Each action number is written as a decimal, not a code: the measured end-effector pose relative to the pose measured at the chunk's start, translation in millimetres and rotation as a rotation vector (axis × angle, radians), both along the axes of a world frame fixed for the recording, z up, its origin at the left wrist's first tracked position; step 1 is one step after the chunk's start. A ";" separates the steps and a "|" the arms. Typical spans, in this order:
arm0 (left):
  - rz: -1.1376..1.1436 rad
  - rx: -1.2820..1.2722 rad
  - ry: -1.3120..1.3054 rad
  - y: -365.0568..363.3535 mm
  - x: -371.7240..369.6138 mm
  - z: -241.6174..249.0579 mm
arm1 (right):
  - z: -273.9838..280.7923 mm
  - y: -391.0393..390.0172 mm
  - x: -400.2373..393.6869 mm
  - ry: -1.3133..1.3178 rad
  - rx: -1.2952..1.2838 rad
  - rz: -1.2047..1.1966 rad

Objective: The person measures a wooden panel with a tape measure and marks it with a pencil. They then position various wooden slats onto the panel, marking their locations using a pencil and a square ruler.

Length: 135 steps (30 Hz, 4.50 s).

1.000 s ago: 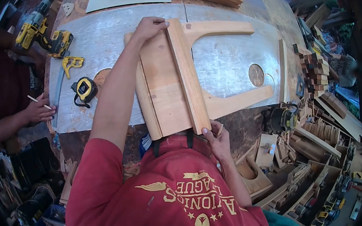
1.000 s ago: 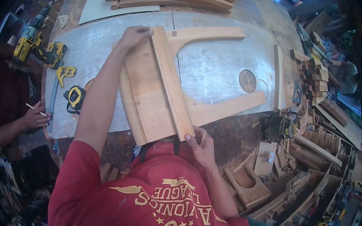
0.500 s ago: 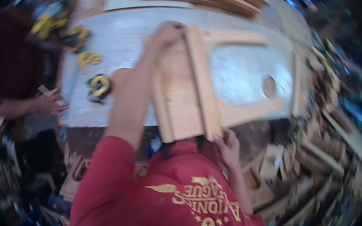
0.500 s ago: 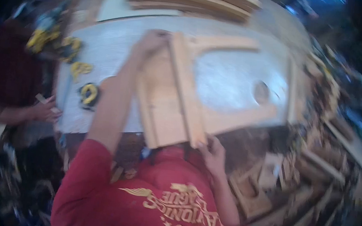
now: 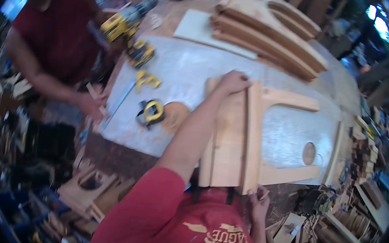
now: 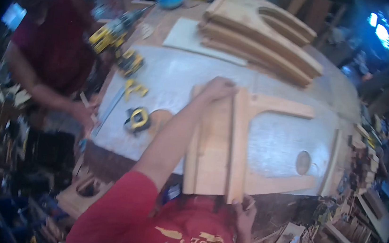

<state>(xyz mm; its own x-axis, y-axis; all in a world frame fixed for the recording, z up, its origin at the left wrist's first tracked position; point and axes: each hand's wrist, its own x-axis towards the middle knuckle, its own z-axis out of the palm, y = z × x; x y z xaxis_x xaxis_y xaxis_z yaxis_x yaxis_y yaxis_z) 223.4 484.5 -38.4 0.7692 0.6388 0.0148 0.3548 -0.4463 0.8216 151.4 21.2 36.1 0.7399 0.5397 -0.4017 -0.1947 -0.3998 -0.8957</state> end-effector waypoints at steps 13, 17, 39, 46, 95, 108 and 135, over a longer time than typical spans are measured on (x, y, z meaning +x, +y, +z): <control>0.017 -0.210 -0.035 0.8 -12.6 17.2 | -4.9 -3.4 3.1 0.131 0.053 -0.058; 0.006 -0.195 -0.047 1.0 -13.9 19.4 | -22.3 -11.3 6.4 0.116 0.071 -0.051; 0.003 -0.183 -0.007 1.1 -11.7 20.7 | -7.0 -4.5 6.5 0.160 0.039 -0.055; -0.015 -0.165 -0.041 1.0 -13.8 24.2 | -9.2 -3.4 7.7 0.136 0.060 -0.041; -0.388 0.694 0.792 -170.8 -25.6 142.6 | -9.5 213.5 203.5 -0.646 0.503 0.242; -0.375 0.681 0.880 -174.6 -18.7 146.0 | 25.1 134.0 206.3 -0.533 0.238 0.670; -0.408 0.732 0.948 -183.9 -7.1 150.6 | 12.2 37.2 136.6 -0.455 0.350 0.373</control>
<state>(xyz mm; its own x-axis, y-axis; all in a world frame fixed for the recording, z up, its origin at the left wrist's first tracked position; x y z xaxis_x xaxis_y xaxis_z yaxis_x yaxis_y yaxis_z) 216.2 300.6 112.2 0.8103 0.4286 -0.3998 0.3969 -0.9031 -0.1637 288.0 58.4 48.3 0.5330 0.8328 0.1496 0.3262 -0.0392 -0.9445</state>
